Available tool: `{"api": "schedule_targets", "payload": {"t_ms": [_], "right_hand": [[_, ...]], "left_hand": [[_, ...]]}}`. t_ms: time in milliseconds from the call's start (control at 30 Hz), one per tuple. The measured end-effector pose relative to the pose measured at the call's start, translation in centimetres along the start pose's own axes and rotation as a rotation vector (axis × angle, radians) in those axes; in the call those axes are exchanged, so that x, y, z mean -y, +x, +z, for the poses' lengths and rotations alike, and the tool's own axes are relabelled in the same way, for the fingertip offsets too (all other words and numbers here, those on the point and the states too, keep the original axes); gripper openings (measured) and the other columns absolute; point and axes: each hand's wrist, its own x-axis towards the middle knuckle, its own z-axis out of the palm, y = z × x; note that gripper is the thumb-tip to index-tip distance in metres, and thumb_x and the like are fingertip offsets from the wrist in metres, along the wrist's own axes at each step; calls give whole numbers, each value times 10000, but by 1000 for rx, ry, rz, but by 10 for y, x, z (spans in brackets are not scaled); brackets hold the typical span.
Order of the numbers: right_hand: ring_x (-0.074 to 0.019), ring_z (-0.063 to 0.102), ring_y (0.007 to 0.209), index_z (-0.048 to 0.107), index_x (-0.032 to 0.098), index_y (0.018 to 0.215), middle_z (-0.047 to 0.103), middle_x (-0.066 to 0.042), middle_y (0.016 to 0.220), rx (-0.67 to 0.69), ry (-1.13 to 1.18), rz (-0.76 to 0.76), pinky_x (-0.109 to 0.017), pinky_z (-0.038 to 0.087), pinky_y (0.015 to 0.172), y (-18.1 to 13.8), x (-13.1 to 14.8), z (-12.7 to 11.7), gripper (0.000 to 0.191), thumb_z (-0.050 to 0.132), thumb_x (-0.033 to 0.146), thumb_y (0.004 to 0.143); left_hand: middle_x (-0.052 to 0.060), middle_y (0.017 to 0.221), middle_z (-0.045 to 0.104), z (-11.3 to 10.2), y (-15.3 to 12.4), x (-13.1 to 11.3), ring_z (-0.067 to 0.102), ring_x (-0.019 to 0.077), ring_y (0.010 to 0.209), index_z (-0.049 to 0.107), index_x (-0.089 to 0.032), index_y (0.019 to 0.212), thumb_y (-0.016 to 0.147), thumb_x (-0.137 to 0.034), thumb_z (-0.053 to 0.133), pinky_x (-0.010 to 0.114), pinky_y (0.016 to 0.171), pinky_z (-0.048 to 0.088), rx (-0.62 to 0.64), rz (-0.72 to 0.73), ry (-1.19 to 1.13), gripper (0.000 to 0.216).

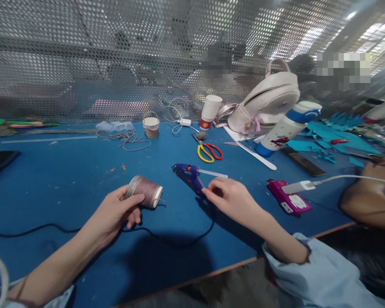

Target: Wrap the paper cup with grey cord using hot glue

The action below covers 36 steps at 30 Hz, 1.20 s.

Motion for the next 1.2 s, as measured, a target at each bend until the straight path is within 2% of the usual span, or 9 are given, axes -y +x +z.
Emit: {"api": "schedule_targets", "payload": {"t_ms": [133, 233, 300, 400, 500, 633, 800, 967, 1200], "right_hand": [[-103, 541, 564, 615, 178, 898, 597, 31, 644, 133, 422, -90, -229, 410, 579, 0, 30, 16, 82, 635, 256, 882], [-99, 544, 500, 568, 175, 1024, 569, 71, 567, 307, 694, 74, -208, 420, 518, 15, 47, 36, 175, 631, 199, 862], [-93, 557, 479, 523, 185, 1035, 598, 66, 635, 411, 892, 197, -202, 427, 470, 25, 54, 47, 219, 630, 175, 845], [-67, 531, 477, 523, 184, 958, 585, 66, 699, 437, 1028, 258, -189, 410, 455, 32, 58, 54, 200, 659, 163, 813], [-62, 473, 539, 588, 161, 840, 526, 71, 629, 325, 918, 151, -186, 373, 515, 30, 57, 52, 73, 657, 184, 834], [-75, 418, 561, 650, 159, 806, 485, 65, 603, 164, 709, -47, -206, 332, 535, 25, 55, 48, 75, 619, 187, 868], [-97, 492, 611, 672, 163, 824, 556, 23, 668, -59, 531, -325, -221, 406, 610, 24, 52, 54, 108, 600, 175, 903], [-116, 560, 650, 665, 167, 874, 642, -20, 751, -120, 468, -425, -237, 463, 650, 23, 50, 58, 137, 561, 210, 952], [-118, 579, 670, 659, 158, 873, 650, -29, 765, -153, 437, -477, -234, 464, 657, 23, 51, 60, 137, 557, 192, 958]], "left_hand": [[-6, 435, 628, 6, -6, 0, 501, 92, 357, 575, -174, 847, 675, -439, 800, 166, 351, 377, 16, -6, -9, 388], [-17, 445, 629, 7, -9, 2, 516, 96, 371, 576, -176, 866, 687, -435, 799, 165, 352, 385, 18, 11, -14, 386], [-15, 446, 631, 7, -9, 3, 520, 98, 373, 579, -172, 874, 694, -440, 795, 166, 353, 384, 9, 20, -5, 389], [-7, 443, 636, 8, -9, 3, 516, 103, 365, 586, -164, 898, 690, -455, 793, 173, 355, 383, -6, 27, 18, 413], [5, 443, 645, 8, -8, 3, 493, 96, 344, 583, -164, 885, 694, -474, 781, 179, 362, 374, -18, 38, 45, 414], [6, 446, 647, 7, -10, 4, 481, 89, 341, 594, -164, 871, 715, -473, 763, 177, 374, 359, -10, 40, 87, 385], [-5, 433, 632, 8, -15, 3, 477, 94, 350, 611, -168, 864, 720, -477, 754, 179, 373, 357, 18, 30, 127, 370], [-5, 419, 622, 9, -15, 2, 474, 99, 337, 613, -169, 847, 702, -475, 750, 184, 364, 351, 27, 49, 157, 365], [-32, 405, 602, 8, -15, 4, 494, 112, 334, 614, -171, 890, 693, -424, 767, 187, 355, 360, 38, 58, 157, 356]]}}
